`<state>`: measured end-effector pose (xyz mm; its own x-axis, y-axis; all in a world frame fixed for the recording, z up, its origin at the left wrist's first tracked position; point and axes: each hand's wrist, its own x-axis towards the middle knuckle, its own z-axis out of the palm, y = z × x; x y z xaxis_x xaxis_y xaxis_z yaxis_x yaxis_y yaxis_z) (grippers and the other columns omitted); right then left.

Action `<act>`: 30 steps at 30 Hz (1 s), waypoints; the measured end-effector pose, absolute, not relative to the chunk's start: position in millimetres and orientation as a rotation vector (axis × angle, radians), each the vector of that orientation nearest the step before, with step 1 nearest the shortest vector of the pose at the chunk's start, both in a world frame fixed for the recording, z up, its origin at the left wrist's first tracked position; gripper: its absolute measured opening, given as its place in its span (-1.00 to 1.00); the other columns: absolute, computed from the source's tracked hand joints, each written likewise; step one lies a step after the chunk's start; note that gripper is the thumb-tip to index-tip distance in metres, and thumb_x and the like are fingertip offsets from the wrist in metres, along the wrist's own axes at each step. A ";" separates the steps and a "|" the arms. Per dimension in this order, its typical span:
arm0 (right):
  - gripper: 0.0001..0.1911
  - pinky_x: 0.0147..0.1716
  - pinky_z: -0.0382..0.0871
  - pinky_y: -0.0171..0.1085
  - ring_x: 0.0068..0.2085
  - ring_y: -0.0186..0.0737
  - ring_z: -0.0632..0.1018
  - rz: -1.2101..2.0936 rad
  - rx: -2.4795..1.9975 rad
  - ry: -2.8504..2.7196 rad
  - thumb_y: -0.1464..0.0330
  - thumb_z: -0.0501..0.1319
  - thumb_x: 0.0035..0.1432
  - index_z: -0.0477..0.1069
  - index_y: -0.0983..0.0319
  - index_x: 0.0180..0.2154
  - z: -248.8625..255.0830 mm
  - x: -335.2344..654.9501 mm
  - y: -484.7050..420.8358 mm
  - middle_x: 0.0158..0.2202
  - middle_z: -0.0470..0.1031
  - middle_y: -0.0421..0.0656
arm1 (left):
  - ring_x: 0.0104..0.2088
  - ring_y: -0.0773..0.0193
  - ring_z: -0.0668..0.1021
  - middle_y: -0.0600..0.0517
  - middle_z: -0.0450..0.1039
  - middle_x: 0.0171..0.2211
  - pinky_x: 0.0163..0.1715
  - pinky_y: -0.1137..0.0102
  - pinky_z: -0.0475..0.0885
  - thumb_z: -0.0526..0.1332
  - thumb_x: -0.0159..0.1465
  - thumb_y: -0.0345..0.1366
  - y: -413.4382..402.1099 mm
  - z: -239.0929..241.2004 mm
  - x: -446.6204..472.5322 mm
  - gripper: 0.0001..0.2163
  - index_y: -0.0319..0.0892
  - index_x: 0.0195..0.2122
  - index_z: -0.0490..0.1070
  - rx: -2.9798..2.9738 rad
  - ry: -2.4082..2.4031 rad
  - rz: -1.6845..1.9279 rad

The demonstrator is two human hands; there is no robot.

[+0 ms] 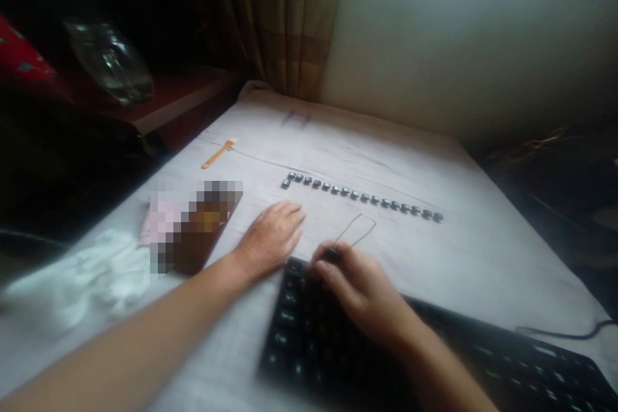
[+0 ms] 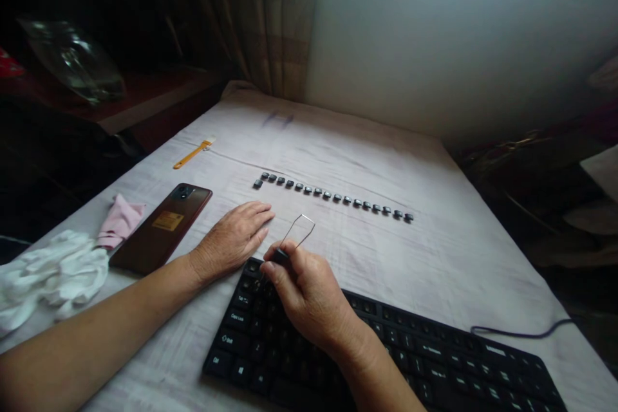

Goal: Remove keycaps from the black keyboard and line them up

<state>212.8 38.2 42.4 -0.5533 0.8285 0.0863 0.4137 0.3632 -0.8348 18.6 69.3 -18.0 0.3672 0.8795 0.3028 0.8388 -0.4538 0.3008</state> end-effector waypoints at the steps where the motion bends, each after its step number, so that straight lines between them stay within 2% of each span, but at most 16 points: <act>1: -0.91 -0.35 0.39 -0.27 -0.37 -0.23 0.54 1.069 -1.059 -2.145 0.37 0.07 0.25 0.34 0.20 -0.26 42.5 212.6 37.6 -0.40 0.53 -0.16 | 0.16 0.07 0.36 -0.16 0.39 0.11 0.19 0.13 0.24 0.07 0.34 -0.35 69.2 -17.8 18.5 -0.71 -0.26 0.06 0.38 2.516 1.589 0.641; 17: -0.89 -0.35 0.40 -0.26 -0.35 -0.20 0.54 0.840 -0.875 -2.353 0.43 0.03 0.28 0.30 0.19 -0.22 35.1 207.9 32.4 -0.36 0.52 -0.14 | 0.15 0.07 0.37 -0.14 0.40 0.10 0.17 0.11 0.25 0.05 0.33 -0.35 69.1 -13.6 19.9 -0.70 -0.23 0.05 0.38 2.513 1.595 0.620; 26: -0.89 -0.35 0.42 -0.25 -0.37 -0.20 0.54 0.728 -0.854 -2.292 0.43 0.00 0.29 0.27 0.18 -0.22 26.5 204.5 27.9 -0.37 0.52 -0.12 | 0.16 0.03 0.35 -0.15 0.38 0.12 0.17 0.12 0.24 0.13 0.31 -0.26 68.3 -9.8 20.3 -0.69 -0.22 0.05 0.39 2.517 1.600 0.587; 30: -0.90 -0.35 0.43 -0.26 -0.37 -0.20 0.56 0.778 -0.902 -2.217 0.41 0.01 0.28 0.28 0.18 -0.24 24.1 204.5 26.6 -0.38 0.52 -0.13 | 0.16 0.02 0.36 -0.18 0.39 0.11 0.19 0.14 0.22 0.13 0.30 -0.26 67.7 -9.3 20.2 -0.68 -0.28 0.04 0.39 2.511 1.602 0.588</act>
